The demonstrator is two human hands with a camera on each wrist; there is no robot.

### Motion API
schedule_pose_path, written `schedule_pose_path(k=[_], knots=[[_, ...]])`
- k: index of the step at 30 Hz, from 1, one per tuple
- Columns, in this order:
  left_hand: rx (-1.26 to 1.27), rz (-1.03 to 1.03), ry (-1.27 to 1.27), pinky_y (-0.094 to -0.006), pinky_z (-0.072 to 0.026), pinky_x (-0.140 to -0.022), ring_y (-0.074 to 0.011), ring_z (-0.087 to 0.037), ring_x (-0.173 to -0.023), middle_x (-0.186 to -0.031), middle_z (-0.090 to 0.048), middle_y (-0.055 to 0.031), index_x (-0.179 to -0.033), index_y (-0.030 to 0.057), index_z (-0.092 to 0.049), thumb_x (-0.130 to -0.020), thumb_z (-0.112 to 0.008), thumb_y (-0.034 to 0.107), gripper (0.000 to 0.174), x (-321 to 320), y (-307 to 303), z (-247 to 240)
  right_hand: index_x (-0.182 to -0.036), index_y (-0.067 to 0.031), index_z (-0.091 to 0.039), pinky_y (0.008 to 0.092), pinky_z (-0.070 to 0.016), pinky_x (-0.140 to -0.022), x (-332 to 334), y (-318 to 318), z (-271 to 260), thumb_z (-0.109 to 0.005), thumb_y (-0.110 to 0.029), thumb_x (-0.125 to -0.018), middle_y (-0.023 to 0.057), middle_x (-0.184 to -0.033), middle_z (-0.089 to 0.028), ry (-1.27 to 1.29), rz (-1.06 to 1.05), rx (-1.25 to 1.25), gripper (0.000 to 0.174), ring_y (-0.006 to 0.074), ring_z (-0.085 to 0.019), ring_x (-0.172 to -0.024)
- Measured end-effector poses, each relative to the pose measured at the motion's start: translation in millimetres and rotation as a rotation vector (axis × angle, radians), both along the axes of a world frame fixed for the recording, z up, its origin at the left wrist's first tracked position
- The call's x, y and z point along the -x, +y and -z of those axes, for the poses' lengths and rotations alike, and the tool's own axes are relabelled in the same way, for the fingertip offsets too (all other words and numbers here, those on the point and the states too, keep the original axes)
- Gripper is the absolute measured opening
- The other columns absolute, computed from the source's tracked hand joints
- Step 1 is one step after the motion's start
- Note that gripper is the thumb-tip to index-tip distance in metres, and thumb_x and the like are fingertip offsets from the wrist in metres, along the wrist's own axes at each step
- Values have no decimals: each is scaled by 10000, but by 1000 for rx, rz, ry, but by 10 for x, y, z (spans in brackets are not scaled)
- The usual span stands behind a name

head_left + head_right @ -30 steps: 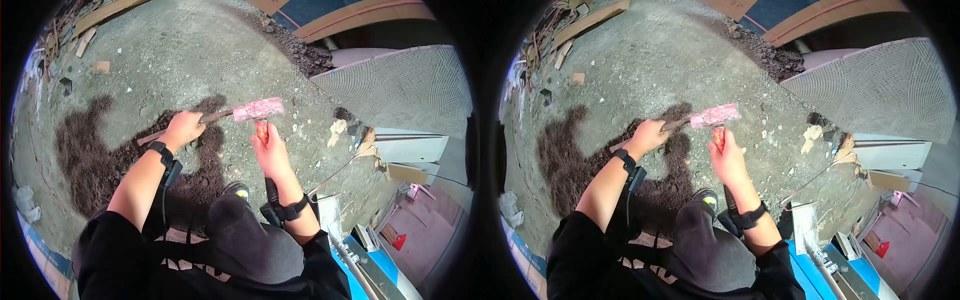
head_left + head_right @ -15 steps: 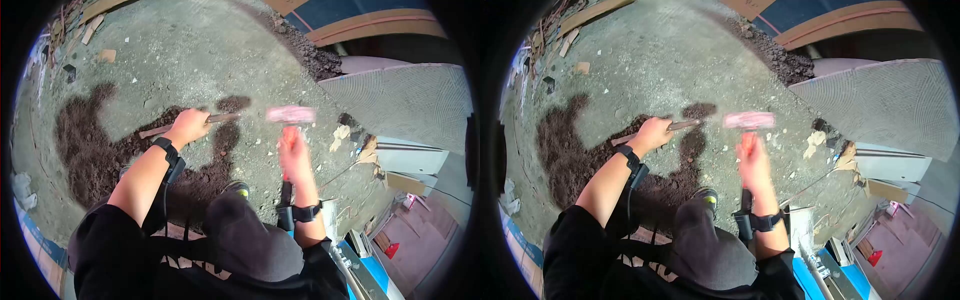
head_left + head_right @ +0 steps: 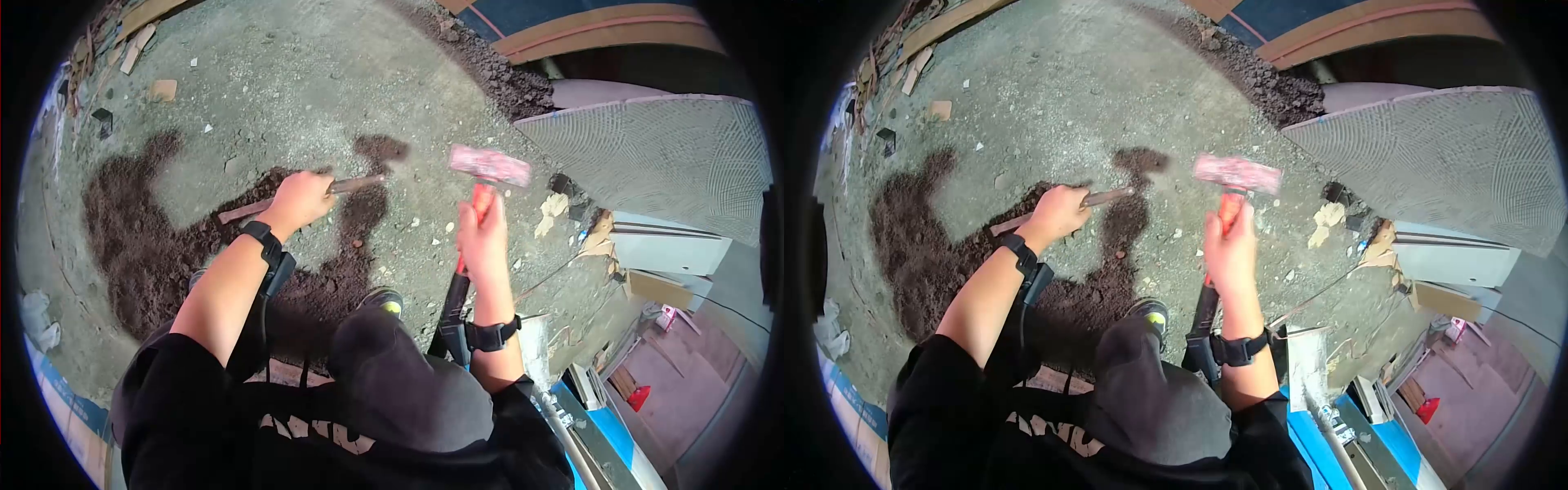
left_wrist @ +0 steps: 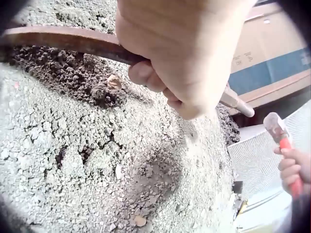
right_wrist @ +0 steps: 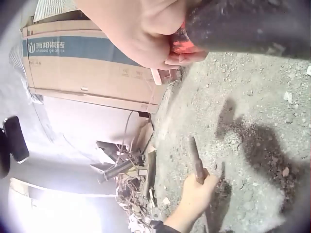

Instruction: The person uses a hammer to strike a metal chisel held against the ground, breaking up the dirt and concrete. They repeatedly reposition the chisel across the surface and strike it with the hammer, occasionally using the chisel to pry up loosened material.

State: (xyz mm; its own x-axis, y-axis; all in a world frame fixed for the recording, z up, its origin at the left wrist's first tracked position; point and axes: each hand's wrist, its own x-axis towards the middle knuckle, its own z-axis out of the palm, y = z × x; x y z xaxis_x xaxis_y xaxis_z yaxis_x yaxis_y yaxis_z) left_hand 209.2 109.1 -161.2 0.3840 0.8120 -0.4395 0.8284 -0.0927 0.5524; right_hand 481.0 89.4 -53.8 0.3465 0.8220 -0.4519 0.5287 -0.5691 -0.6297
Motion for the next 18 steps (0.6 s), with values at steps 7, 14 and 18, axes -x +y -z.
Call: schedule_pose_path(k=[7, 14, 18], knots=[[21, 17, -21, -448, -485, -621, -349, -602, -663, -688, -608, -171, -854, 62, -596, -727, -550, 240, 223, -29, -27, -82, -1011, -31, -477, 370, -459, -556, 51, -372, 402, -593, -181, -815, 168, -732, -585, 38, -305, 66, 273, 296, -606, -651], [46, 14, -9, -441, -495, -613, -329, -611, -637, -668, -609, -161, -781, 60, -611, -724, -553, 228, 186, -27, -47, -27, -954, -72, -466, 219, -330, -372, -164, -715, 618, -547, -92, -845, -29, -608, -422, 350, 170, 311, 137, 54, -395, -438], [134, -6, 58, -428, -506, -639, -323, -624, -678, -712, -629, -144, -828, 62, -636, -725, -573, 227, 204, -96, -73, -20, -935, -66, -457, 229, -334, -366, -308, -964, 800, -565, -96, -829, -17, -609, -427, 254, 158, 381, 154, 61, -393, -426]])
